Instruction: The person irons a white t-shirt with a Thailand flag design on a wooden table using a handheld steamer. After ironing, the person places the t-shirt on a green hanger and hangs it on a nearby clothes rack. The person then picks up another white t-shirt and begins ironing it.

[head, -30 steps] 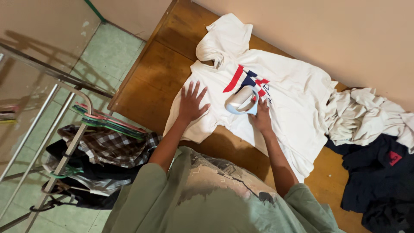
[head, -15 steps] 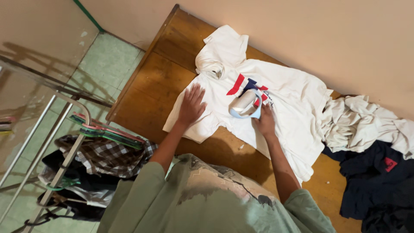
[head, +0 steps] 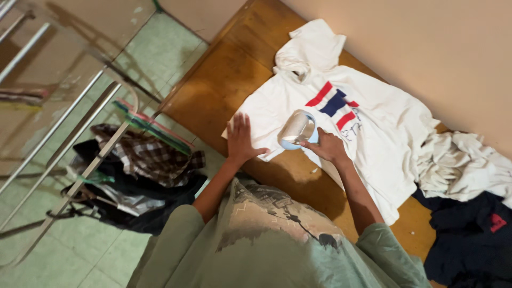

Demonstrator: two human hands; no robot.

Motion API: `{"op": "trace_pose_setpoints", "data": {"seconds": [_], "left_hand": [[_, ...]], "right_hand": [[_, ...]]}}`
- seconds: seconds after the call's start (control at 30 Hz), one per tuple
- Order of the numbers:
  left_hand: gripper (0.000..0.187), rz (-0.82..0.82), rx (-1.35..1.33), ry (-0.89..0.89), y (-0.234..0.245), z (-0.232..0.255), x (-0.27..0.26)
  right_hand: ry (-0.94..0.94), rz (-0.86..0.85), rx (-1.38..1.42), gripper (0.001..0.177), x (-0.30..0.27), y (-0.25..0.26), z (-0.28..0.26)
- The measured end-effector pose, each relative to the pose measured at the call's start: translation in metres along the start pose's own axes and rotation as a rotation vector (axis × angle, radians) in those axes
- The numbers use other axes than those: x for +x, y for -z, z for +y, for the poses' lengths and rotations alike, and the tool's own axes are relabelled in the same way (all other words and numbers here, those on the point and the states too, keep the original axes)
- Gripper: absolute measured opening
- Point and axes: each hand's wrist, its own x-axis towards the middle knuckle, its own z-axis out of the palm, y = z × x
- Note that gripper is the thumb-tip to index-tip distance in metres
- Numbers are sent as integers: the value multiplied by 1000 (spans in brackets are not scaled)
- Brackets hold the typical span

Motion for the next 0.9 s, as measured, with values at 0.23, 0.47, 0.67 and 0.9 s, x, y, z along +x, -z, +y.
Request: {"op": "trace_pose_setpoints", "data": {"seconds": [0.23, 0.47, 0.67, 0.9], "left_hand": [[160, -58, 5, 57, -8, 0, 2], [163, 42, -25, 5, -10, -8, 2], [149, 3, -39, 19, -40, -26, 0], [126, 112, 323, -211, -48, -66, -6]], "right_hand": [[71, 73, -27, 109, 41, -15, -59], [67, 13, -41, 117, 96, -10, -117], [49, 10, -7, 113, 65, -16, -67], [-82, -31, -50, 111, -9, -17, 2]]}}
